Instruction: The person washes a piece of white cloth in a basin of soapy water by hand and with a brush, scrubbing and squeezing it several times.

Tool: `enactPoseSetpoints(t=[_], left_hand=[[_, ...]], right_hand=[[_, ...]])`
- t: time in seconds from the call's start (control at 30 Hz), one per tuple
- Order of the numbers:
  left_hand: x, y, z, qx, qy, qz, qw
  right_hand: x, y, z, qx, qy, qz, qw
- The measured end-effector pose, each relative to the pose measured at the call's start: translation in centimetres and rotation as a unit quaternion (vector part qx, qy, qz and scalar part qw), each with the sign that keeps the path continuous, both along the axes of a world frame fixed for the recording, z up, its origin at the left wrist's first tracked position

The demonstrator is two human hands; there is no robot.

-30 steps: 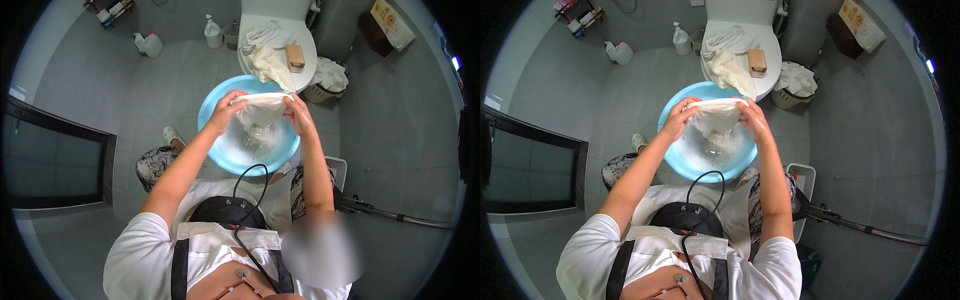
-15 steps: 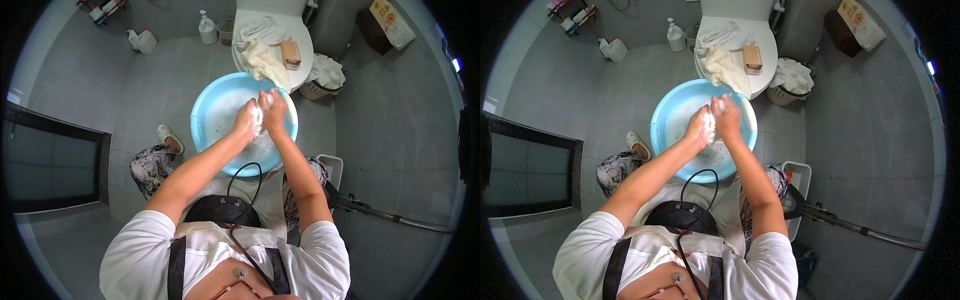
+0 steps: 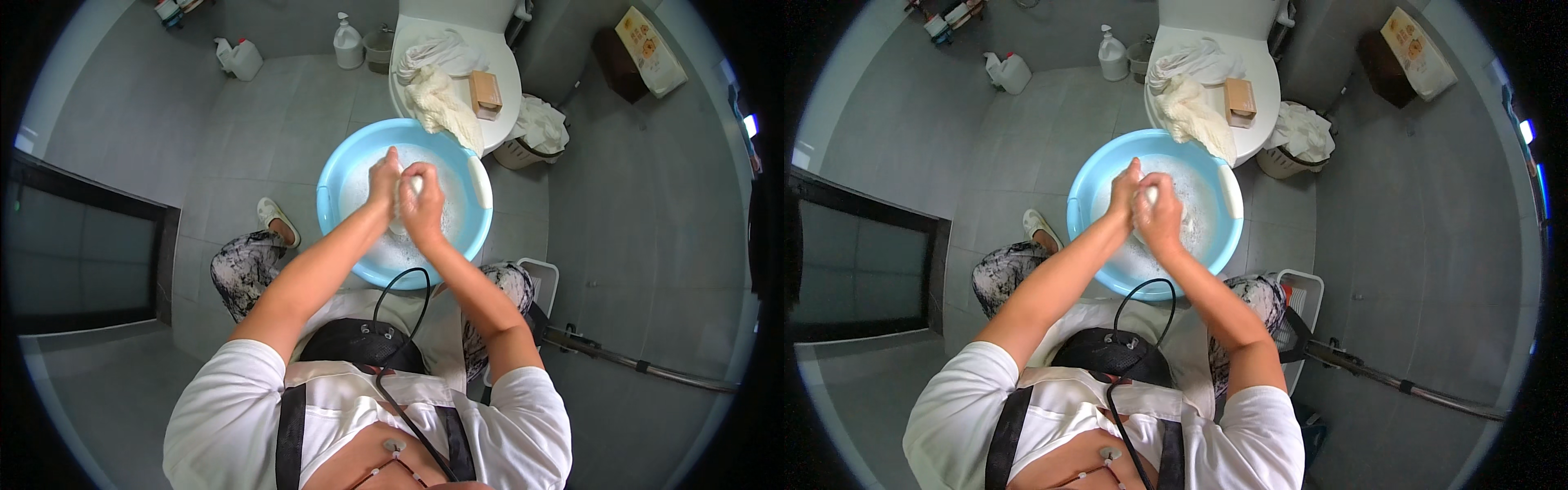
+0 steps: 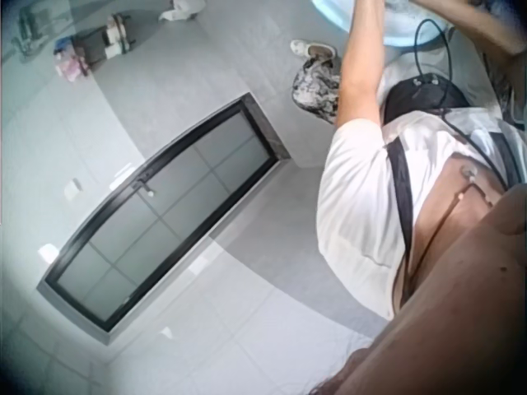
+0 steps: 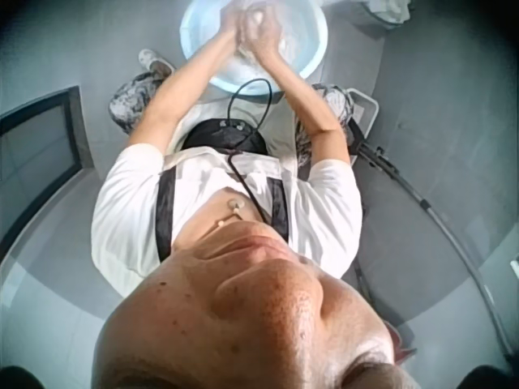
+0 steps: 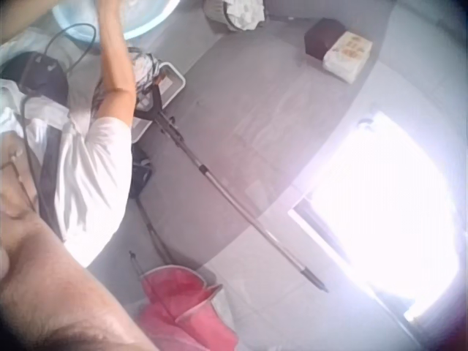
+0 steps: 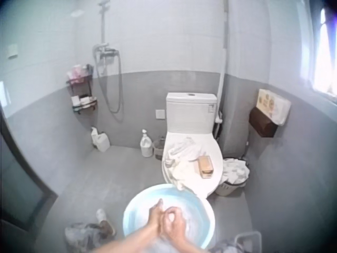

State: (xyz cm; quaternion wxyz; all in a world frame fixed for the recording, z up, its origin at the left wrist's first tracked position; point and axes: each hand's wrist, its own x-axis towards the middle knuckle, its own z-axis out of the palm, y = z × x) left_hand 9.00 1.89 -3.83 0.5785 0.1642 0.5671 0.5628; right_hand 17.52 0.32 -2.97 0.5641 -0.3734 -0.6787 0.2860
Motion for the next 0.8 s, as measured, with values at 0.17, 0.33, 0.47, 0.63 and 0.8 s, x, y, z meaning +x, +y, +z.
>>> enactPoseSetpoints(t=[0.17, 0.33, 0.47, 0.63, 0.8], left_hand=[[2.6, -1.3, -0.3, 0.028, 0.027, 0.089, 0.995], [-0.9, 0.1, 2.1, 0.025, 0.042, 0.077, 0.996], [0.2, -0.8, 0.3, 0.074, 0.062, 0.081, 0.992], [-1.6, 0.2, 1.9, 0.082, 0.122, 0.034, 0.989], [0.9, -1.5, 1.8, 0.083, 0.066, 0.063, 0.992]], right_hand=[[-0.7, 4.0, 0.2, -0.133, 0.025, -0.059, 0.989], [-2.5, 0.2, -0.8, -0.084, 0.022, -0.084, 0.993], [-2.2, 3.1, 0.1, -0.149, 0.050, -0.102, 0.982], [-2.9, 1.4, -0.1, -0.115, 0.022, -0.105, 0.988], [-2.2, 3.5, 0.9, -0.171, 0.023, -0.115, 0.978]])
